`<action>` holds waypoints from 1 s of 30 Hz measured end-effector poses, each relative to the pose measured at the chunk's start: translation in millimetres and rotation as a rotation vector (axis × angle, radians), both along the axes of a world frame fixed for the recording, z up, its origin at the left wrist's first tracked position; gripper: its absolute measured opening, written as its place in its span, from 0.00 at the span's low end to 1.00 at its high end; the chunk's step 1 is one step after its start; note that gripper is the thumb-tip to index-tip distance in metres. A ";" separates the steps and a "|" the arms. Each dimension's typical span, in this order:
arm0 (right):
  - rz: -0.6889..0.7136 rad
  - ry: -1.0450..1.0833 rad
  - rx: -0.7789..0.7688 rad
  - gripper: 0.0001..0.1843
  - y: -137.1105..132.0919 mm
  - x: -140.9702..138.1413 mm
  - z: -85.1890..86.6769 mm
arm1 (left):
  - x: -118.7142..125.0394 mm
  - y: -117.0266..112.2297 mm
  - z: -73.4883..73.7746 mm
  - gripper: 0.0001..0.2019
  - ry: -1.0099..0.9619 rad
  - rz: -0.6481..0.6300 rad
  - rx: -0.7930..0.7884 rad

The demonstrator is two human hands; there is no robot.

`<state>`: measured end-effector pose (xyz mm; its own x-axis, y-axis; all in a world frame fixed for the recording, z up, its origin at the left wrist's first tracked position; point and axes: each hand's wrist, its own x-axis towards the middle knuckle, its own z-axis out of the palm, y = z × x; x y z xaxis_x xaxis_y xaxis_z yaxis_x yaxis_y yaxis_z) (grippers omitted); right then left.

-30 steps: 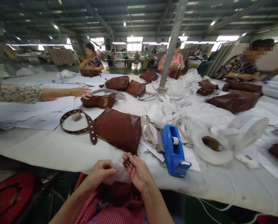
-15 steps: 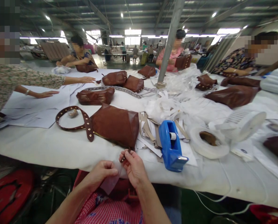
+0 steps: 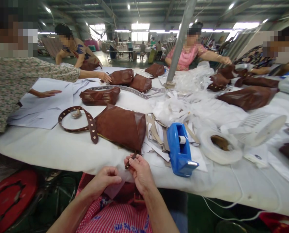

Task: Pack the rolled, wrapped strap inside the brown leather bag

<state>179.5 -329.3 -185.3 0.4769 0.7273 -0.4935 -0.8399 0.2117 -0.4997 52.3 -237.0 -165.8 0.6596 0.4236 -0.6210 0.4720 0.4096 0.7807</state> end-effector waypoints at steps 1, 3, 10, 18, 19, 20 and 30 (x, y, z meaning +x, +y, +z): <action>-0.004 -0.005 -0.002 0.23 -0.1 -0.3 -0.5 | 0.2 -0.2 -1.2 0.14 -0.007 0.005 0.002; -0.011 -0.013 -0.005 0.23 -0.3 -0.6 -1.3 | 0.7 -0.6 -2.7 0.15 -0.025 0.016 0.005; 0.010 -0.017 0.010 0.22 -2.3 1.0 -0.7 | 1.6 -1.4 -3.9 0.15 -0.020 0.017 0.030; -0.049 -0.070 -0.016 0.23 0.5 -3.4 -3.4 | 6.4 -5.2 -7.6 0.14 0.007 0.022 0.032; -0.054 -0.074 -0.017 0.23 1.0 -3.9 -3.9 | 6.6 -5.4 -8.4 0.14 0.010 0.028 0.028; -0.057 -0.077 -0.017 0.23 1.4 -4.4 -4.4 | 6.8 -5.5 -9.0 0.14 0.014 0.034 0.026; -0.093 -0.096 -0.026 0.24 4.5 -7.0 -5.5 | 7.1 -6.1 -11.3 0.13 0.001 0.072 0.000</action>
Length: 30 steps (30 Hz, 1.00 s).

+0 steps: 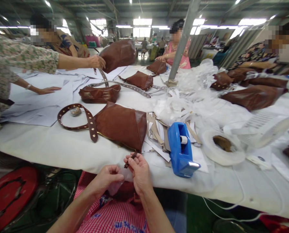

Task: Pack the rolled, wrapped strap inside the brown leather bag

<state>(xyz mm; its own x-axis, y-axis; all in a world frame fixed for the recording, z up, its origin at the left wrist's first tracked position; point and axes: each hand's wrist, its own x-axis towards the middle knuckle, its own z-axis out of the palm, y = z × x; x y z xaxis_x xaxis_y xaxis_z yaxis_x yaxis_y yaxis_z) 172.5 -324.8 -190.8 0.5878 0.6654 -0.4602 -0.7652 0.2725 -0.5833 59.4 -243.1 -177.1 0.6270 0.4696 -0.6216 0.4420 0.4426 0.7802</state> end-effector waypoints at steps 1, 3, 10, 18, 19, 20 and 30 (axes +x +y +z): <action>-0.007 0.002 -0.001 0.24 0.4 -0.2 0.1 | -0.7 -0.2 -0.7 0.13 0.000 0.002 0.001; -0.015 -0.002 -0.005 0.24 1.1 -0.7 0.1 | -2.2 -0.8 -2.1 0.13 0.000 0.007 0.007; -0.010 -0.040 -0.004 0.24 1.3 -2.2 -2.4 | -2.9 -2.2 -2.7 0.13 -0.016 0.018 0.000; 0.001 -0.052 0.016 0.24 0.3 -1.8 -2.9 | 0.8 -3.8 -3.3 0.15 -0.017 0.072 -0.020; 0.006 -0.051 0.018 0.24 0.0 -1.7 -3.1 | 1.2 -4.0 -2.8 0.15 -0.020 0.079 -0.020; 0.012 -0.052 0.020 0.24 -0.3 -1.6 -3.3 | 1.6 -4.3 -1.9 0.15 -0.023 0.084 -0.023; 0.068 -0.068 0.011 0.24 -2.0 0.1 -1.8 | 5.8 -8.9 8.9 0.18 -0.158 0.097 -0.097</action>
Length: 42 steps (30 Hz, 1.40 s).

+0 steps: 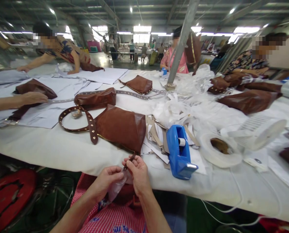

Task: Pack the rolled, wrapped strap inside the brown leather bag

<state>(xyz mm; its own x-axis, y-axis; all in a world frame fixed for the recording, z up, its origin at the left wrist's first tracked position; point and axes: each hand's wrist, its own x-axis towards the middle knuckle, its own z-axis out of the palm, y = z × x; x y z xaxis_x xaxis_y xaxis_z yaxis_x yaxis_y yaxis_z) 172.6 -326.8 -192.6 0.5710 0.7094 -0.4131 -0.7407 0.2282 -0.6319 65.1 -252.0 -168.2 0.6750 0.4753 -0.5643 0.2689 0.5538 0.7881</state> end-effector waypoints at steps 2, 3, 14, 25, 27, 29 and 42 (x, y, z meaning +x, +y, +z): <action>0.002 -0.003 0.002 0.24 -0.3 0.0 0.2 | 0.1 -0.6 -1.1 0.18 0.006 0.008 -0.010; 0.002 -0.004 0.002 0.24 -0.4 -0.1 0.2 | 0.0 -0.8 -1.8 0.18 0.012 0.010 -0.009; 0.018 -0.011 -0.002 0.25 -0.5 0.2 1.7 | 0.7 1.7 3.0 0.15 0.011 0.107 0.102; 0.028 -0.018 0.000 0.23 1.1 0.4 -0.7 | 2.5 2.4 -4.8 0.19 0.003 0.104 0.084; 0.013 -0.027 0.006 0.22 1.9 -0.6 -2.3 | 0.3 2.2 -6.5 0.20 0.022 0.062 0.079; -0.001 -0.038 0.001 0.22 2.6 -1.4 -3.0 | -2.6 2.3 -8.0 0.20 0.029 0.021 0.063; -0.006 0.047 0.019 0.22 -1.1 4.6 1.4 | -7.8 1.9 -8.6 0.14 0.020 0.079 0.121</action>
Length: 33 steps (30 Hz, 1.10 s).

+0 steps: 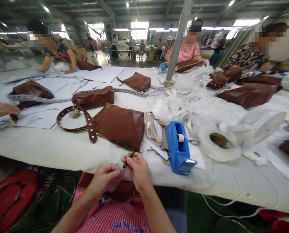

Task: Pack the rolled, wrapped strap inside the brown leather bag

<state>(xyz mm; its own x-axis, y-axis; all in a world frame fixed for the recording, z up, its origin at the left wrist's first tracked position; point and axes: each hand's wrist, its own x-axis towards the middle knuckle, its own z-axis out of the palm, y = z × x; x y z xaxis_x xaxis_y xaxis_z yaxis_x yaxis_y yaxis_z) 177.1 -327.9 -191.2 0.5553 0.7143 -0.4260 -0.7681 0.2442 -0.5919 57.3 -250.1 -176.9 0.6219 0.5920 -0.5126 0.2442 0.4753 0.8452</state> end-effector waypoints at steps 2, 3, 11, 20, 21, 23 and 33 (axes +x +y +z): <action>0.003 0.001 0.004 0.22 -0.3 0.1 0.2 | 0.9 -0.3 -3.2 0.15 0.011 -0.004 0.019; 0.004 0.001 0.006 0.22 -0.4 0.0 0.2 | 1.2 -0.4 -4.5 0.16 0.022 -0.008 0.033; 0.001 0.005 0.006 0.22 -1.2 0.3 0.7 | 1.3 -2.5 4.7 0.14 0.042 -0.001 0.011; 0.001 0.015 0.022 0.20 -1.9 0.2 0.2 | 3.9 -3.5 8.2 0.07 -0.047 0.001 0.167; 0.002 0.018 0.026 0.20 -2.0 0.3 0.0 | 4.8 -1.3 10.9 0.06 -0.048 -0.024 0.237; 0.007 0.026 0.034 0.20 -2.5 0.8 -0.3 | 7.7 5.7 18.5 0.05 -0.048 -0.061 0.404; 0.065 0.026 0.037 0.22 -5.3 3.1 0.2 | 22.7 30.6 33.2 0.05 -0.057 0.040 0.687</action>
<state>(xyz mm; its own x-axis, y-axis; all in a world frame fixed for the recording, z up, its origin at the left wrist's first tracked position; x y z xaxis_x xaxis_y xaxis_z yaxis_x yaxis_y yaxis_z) 180.2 -333.3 -190.9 0.4967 0.7638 -0.4122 -0.7978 0.2149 -0.5633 80.0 -219.5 -143.7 0.6078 0.7939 0.0198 0.1835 -0.1647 0.9691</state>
